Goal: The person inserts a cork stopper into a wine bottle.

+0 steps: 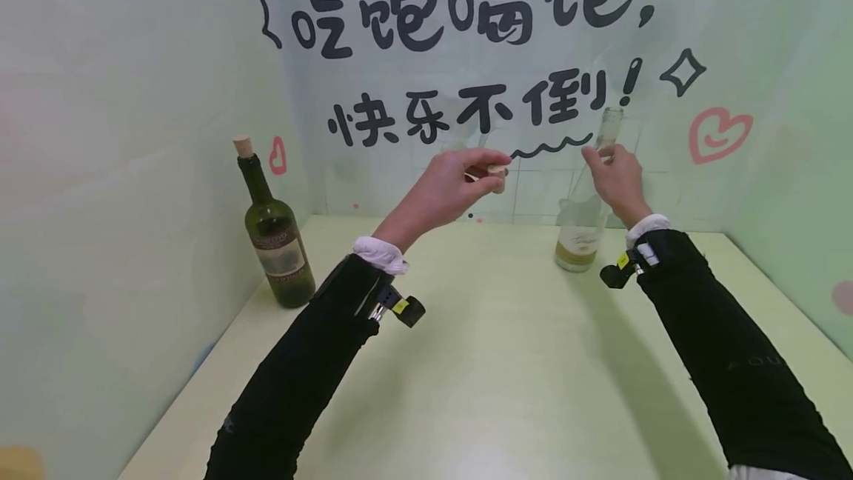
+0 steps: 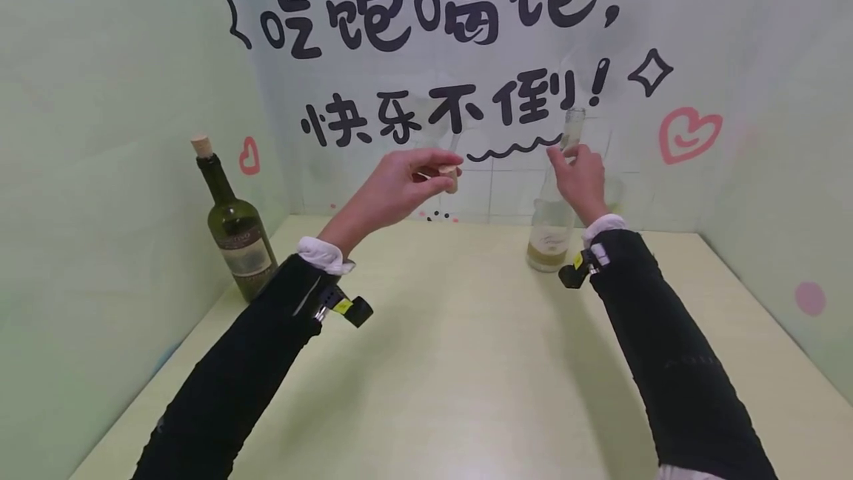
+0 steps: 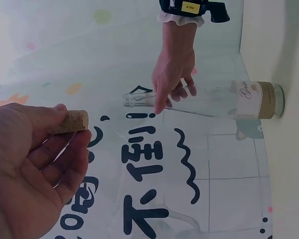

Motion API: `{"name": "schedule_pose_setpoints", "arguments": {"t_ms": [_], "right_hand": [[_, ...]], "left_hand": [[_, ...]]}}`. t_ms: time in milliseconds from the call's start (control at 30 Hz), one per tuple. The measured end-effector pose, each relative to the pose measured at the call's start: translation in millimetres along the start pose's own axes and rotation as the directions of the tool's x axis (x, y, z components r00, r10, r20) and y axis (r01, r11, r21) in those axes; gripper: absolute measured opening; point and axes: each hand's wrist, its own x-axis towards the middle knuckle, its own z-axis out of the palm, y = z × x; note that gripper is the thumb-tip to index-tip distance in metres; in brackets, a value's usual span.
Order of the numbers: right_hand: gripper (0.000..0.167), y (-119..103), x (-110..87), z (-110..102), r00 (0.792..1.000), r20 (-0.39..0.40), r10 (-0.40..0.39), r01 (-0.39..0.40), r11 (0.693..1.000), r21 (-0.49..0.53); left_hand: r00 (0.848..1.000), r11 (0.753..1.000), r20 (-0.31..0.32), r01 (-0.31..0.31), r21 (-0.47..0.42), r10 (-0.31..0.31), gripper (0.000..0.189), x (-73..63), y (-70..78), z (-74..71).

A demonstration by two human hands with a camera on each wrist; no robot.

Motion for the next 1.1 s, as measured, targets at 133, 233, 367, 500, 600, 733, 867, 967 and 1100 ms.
{"name": "schedule_pose_setpoints", "arguments": {"t_ms": [133, 233, 367, 500, 600, 733, 867, 967, 1100], "right_hand": [[0.077, -3.0, -4.3, 1.3, 1.000, 0.028, -0.001, 0.000, 1.000, 0.030], [0.075, -6.5, -8.0, 3.2, 0.999, 0.045, -0.006, 0.003, 0.998, 0.068], [0.068, -11.5, -14.1, 6.9, 0.998, 0.062, -0.031, 0.024, 0.994, 0.106], [0.060, -15.6, -21.3, 12.8, 0.994, 0.095, -0.053, 0.037, 0.986, 0.161], [0.057, -18.6, -27.2, 18.2, 0.991, 0.114, -0.072, 0.045, 0.975, 0.217], [0.052, -23.3, -36.1, 25.2, 0.988, 0.122, -0.097, 0.060, 0.958, 0.279], [0.047, -27.5, -44.3, 31.5, 0.985, 0.126, -0.119, 0.073, 0.946, 0.317], [0.045, -30.7, -49.0, 35.8, 0.980, 0.142, -0.139, 0.083, 0.937, 0.340], [0.043, -35.9, -55.9, 39.2, 0.974, 0.159, -0.159, 0.093, 0.929, 0.357]], "left_hand": [[1.000, 1.000, -0.020, -0.003, -0.010, 0.002, 0.037, 0.3, 3.2, 0.5], [0.999, 1.000, -0.040, -0.010, -0.029, 0.009, 0.037, -0.1, 3.8, 0.0], [0.999, 0.999, -0.047, -0.018, -0.042, 0.016, 0.036, -0.5, 3.9, -0.3], [0.999, 0.999, -0.050, -0.021, -0.030, 0.019, 0.036, -1.4, 3.7, -0.9], [0.998, 0.999, -0.051, -0.023, -0.022, 0.022, 0.035, -1.7, 4.2, -1.4], [0.998, 0.999, -0.052, -0.031, -0.020, 0.030, 0.036, -2.1, 6.1, -3.1], [0.998, 0.999, -0.049, -0.036, -0.021, 0.035, 0.037, -3.8, 7.7, -5.2], [0.998, 0.999, -0.050, -0.034, -0.030, 0.032, 0.036, -5.6, 9.0, -7.3], [0.998, 0.999, -0.062, -0.030, -0.043, 0.027, 0.035, -7.8, 10.9, -11.3]]}}
